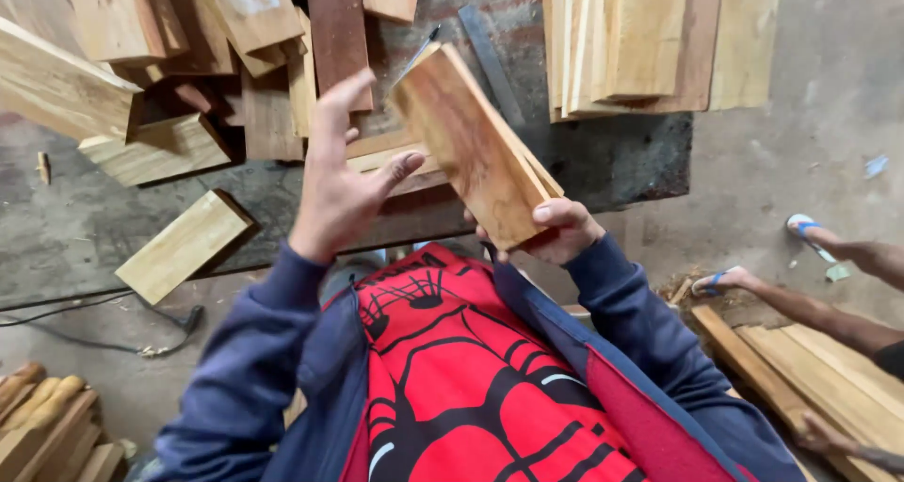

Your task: Selecting wooden blocks, stacking them, and marking them for processing using a square and a pen

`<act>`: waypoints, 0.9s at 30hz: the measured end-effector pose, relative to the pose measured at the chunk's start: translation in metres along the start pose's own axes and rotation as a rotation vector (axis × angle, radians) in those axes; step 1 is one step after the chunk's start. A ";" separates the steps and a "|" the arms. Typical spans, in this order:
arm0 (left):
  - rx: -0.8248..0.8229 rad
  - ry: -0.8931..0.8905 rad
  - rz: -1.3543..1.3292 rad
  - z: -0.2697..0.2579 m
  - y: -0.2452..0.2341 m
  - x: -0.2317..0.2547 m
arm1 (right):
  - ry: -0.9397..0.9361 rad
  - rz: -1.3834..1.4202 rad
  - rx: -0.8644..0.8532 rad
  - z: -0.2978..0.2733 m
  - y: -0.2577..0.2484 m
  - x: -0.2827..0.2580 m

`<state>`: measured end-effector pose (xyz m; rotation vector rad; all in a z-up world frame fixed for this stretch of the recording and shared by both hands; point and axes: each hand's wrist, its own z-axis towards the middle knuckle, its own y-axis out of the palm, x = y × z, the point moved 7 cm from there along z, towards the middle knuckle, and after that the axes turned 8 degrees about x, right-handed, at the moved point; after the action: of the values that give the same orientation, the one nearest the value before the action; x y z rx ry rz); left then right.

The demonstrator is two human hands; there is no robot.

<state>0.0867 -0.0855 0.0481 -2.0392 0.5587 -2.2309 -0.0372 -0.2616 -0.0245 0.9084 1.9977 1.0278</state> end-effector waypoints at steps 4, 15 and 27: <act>-0.300 -0.183 -0.176 0.032 0.019 -0.013 | 0.198 -0.218 -0.118 0.008 0.022 -0.016; -0.051 -0.031 -0.290 0.050 0.003 -0.040 | -0.641 -1.594 0.023 0.075 0.062 -0.121; 0.252 -0.051 0.382 0.011 -0.013 -0.114 | -0.690 -1.618 0.134 0.131 0.010 -0.083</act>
<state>0.1137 -0.0429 -0.0560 -1.6953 0.5729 -1.9138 0.1153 -0.2769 -0.0515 -0.4045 1.4522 -0.3269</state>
